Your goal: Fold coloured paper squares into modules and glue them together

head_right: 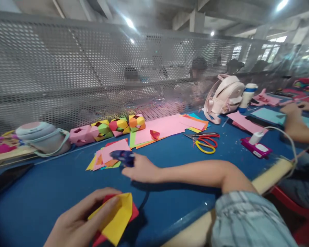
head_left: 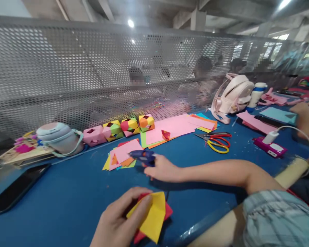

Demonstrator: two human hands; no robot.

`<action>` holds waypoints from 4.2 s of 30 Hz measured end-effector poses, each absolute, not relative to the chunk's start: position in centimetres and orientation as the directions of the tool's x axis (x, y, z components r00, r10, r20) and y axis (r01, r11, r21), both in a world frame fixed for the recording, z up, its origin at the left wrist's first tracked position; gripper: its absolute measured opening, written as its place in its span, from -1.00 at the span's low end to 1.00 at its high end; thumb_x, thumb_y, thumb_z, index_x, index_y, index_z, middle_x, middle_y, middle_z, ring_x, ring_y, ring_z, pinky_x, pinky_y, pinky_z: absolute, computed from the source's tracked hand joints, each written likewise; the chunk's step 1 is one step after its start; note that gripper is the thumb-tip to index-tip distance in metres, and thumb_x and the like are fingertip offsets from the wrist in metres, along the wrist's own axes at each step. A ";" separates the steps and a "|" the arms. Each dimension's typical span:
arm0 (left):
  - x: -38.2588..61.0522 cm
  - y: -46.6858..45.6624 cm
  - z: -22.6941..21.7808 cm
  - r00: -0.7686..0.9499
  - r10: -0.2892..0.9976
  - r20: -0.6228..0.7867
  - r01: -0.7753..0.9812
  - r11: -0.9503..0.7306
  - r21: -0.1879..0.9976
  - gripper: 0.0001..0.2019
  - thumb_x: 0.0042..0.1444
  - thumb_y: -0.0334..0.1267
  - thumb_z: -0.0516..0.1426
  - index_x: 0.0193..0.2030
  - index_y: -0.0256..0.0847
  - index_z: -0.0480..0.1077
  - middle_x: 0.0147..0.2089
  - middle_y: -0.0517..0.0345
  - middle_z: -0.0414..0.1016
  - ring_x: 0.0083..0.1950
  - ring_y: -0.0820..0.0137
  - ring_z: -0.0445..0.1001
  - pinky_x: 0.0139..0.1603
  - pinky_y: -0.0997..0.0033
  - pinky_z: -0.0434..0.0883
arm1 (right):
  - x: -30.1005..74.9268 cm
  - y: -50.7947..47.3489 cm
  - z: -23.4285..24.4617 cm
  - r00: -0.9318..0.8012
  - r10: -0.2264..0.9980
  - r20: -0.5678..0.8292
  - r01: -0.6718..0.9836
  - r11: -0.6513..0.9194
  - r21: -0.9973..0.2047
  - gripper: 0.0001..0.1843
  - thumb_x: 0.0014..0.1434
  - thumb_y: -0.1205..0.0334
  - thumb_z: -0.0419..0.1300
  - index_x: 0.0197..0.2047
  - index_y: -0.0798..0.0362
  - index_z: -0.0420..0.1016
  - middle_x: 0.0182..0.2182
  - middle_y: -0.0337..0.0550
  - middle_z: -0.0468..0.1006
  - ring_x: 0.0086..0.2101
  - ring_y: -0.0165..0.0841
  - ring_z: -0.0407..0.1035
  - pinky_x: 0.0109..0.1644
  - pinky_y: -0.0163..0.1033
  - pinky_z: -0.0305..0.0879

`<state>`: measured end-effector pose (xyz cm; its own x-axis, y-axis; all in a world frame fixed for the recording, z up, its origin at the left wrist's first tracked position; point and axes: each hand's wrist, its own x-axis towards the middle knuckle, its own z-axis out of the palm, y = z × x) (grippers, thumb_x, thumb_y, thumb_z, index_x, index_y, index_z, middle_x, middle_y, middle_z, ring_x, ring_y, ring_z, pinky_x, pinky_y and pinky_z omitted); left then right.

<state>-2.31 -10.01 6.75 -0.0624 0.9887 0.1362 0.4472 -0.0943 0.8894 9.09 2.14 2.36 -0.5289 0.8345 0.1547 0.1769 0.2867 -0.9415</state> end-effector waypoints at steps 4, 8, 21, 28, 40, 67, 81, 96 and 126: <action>-1.1 -5.0 5.4 -0.070 0.995 0.076 0.404 -0.042 0.914 -0.70 -0.10 0.03 0.17 -0.43 -0.18 0.48 -0.48 0.18 0.49 -0.47 0.36 0.40 -0.53 0.52 0.34 | 17.0 2.5 2.0 -0.389 0.919 0.058 0.191 0.142 -0.971 -0.73 -0.09 0.40 0.03 -0.24 0.11 0.32 -0.56 -0.33 0.37 -0.66 -0.54 0.20 -0.60 -0.44 0.17; 0.8 -0.4 3.6 -0.062 0.996 0.059 0.323 -0.036 0.946 -0.70 -0.06 -0.01 0.15 -0.42 -0.25 0.43 -0.50 0.20 0.40 -0.49 0.40 0.35 -0.54 0.51 0.29 | 21.6 2.8 2.2 -0.260 0.965 0.030 0.195 0.082 -0.977 -0.78 -0.11 0.43 0.01 -0.32 0.11 0.33 -0.63 -0.36 0.31 -0.65 -0.53 0.20 -0.59 -0.44 0.17; 5.6 5.2 1.5 0.141 0.990 0.028 0.331 -0.074 0.941 -0.78 0.02 -0.12 0.09 -0.43 -0.24 0.42 -0.48 0.21 0.43 -0.44 0.41 0.36 -0.46 0.51 0.30 | 22.1 5.6 1.5 -0.234 0.972 0.002 0.143 0.036 -0.989 -0.89 0.03 0.23 0.16 -0.38 0.08 0.32 -0.61 -0.36 0.32 -0.61 -0.50 0.18 -0.51 -0.37 0.21; 5.2 4.6 0.7 0.197 0.980 -0.018 0.355 -0.054 0.933 -0.78 0.05 -0.14 0.08 -0.42 -0.22 0.45 -0.47 0.21 0.45 -0.43 0.42 0.36 -0.44 0.52 0.29 | 21.5 5.2 1.0 -0.150 0.988 -0.037 0.164 -0.012 -0.986 -0.91 -0.02 0.28 0.16 -0.39 0.11 0.38 -0.47 -0.24 0.43 -0.46 -0.43 0.31 -0.32 -0.31 0.33; 5.7 3.6 0.9 0.140 0.964 -0.224 0.073 0.216 0.974 -0.72 -0.08 -0.08 0.19 -0.28 -0.23 0.41 -0.40 0.20 0.48 -0.43 0.43 0.39 -0.44 0.51 0.32 | 21.3 4.6 0.4 -0.122 0.992 -0.019 0.176 0.003 -0.984 -0.86 -0.02 0.23 0.18 -0.36 0.10 0.38 -0.43 -0.20 0.47 -0.39 -0.37 0.37 -0.24 -0.27 0.36; 3.9 5.4 0.4 0.027 0.991 -0.127 0.092 0.124 0.988 -0.74 0.00 -0.06 0.13 -0.36 -0.26 0.39 -0.48 0.21 0.43 -0.46 0.44 0.35 -0.46 0.50 0.26 | 23.6 2.8 1.2 -0.393 0.894 0.216 0.518 0.409 -0.752 -0.85 0.14 0.18 0.07 -0.40 0.07 0.28 -0.51 -0.23 0.34 -0.53 -0.45 0.20 -0.43 -0.33 0.18; 4.4 5.0 0.8 0.038 0.989 -0.141 0.095 0.137 0.986 -0.76 -0.07 -0.08 0.14 -0.44 -0.25 0.38 -0.56 0.26 0.39 -0.52 0.47 0.33 -0.54 0.54 0.28 | 23.6 2.6 0.5 -0.445 0.860 0.251 0.579 0.490 -0.652 -0.88 0.14 0.22 0.09 -0.40 0.04 0.25 -0.57 -0.30 0.30 -0.59 -0.48 0.17 -0.50 -0.37 0.08; 4.2 5.1 0.5 0.053 0.992 -0.118 0.114 0.112 0.987 -0.76 -0.04 -0.07 0.13 -0.44 -0.23 0.39 -0.56 0.26 0.39 -0.53 0.46 0.33 -0.53 0.52 0.27 | 23.5 2.7 1.0 -0.441 0.873 0.206 0.608 0.460 -0.647 -0.94 0.10 0.27 0.09 -0.39 0.06 0.30 -0.55 -0.26 0.36 -0.58 -0.47 0.20 -0.49 -0.37 0.12; 4.2 5.0 0.7 0.013 0.997 -0.080 0.147 0.077 0.986 -0.75 -0.03 -0.05 0.13 -0.43 -0.23 0.40 -0.54 0.24 0.41 -0.52 0.44 0.33 -0.53 0.51 0.25 | 23.3 2.8 1.3 -0.377 0.902 0.210 0.634 0.417 -0.652 -0.88 0.08 0.24 0.07 -0.46 0.06 0.26 -0.59 -0.27 0.33 -0.60 -0.47 0.20 -0.50 -0.37 0.12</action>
<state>4.17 4.98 0.66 0.0132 0.9967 -0.0799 0.1468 0.0771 0.9862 23.35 2.80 1.30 -0.3774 0.9020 0.2096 0.6339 0.4166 -0.6516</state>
